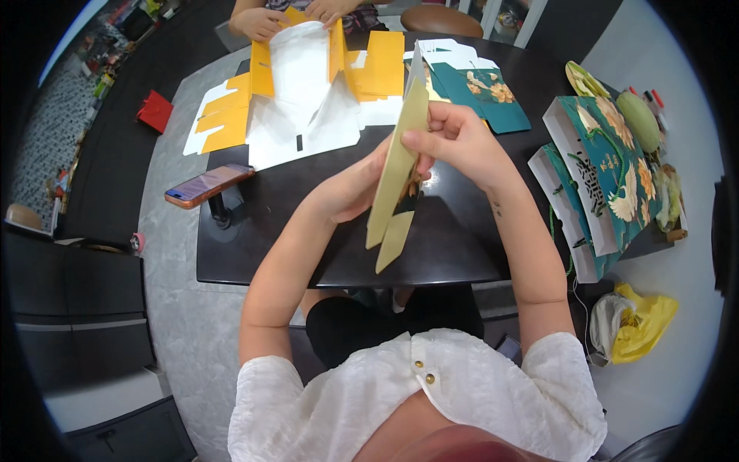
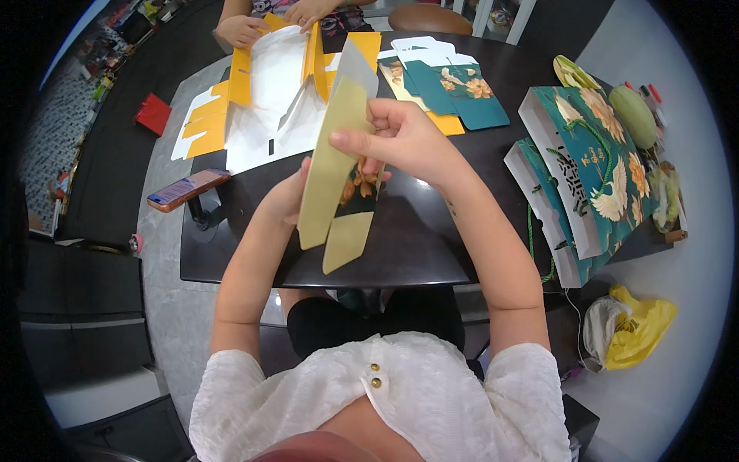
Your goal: The person assembles decorative paper bags by hand, folding the pre-cut paper templates and threading green cord through the holes to create handles.
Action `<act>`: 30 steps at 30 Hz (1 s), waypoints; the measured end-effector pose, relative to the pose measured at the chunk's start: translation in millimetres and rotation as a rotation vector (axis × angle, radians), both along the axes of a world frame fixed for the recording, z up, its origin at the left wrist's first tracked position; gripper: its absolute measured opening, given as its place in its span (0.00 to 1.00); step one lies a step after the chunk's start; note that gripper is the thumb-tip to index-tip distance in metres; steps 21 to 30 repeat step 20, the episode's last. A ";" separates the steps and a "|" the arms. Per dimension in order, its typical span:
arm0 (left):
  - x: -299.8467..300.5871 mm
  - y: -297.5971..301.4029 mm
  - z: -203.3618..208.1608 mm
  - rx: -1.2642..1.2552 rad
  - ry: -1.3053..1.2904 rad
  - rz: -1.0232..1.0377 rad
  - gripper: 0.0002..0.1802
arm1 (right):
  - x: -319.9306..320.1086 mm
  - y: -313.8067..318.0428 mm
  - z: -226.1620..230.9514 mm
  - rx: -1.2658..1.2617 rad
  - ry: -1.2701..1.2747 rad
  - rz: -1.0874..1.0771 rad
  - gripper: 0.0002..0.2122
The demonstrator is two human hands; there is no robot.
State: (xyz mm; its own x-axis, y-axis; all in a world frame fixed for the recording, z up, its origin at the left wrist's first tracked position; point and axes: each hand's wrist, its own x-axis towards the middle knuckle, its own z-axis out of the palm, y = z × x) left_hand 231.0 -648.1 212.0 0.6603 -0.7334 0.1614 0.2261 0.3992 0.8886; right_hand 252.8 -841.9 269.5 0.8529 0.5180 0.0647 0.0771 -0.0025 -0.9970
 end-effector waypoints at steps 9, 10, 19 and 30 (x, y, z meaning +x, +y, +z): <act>8.7 8.2 -15.2 0.132 0.087 0.069 0.52 | -1.2 -7.8 6.2 -0.087 -0.026 0.085 0.16; 7.6 7.7 -16.3 0.129 0.109 0.128 0.50 | 0.3 -8.8 3.5 -0.087 -0.029 0.086 0.16; 10.2 14.3 9.7 0.246 0.068 0.312 0.50 | 19.7 -28.1 -6.0 0.120 0.060 0.039 0.22; 13.4 15.7 8.1 0.240 0.064 0.316 0.50 | 20.7 -27.7 -8.1 0.110 0.066 0.017 0.22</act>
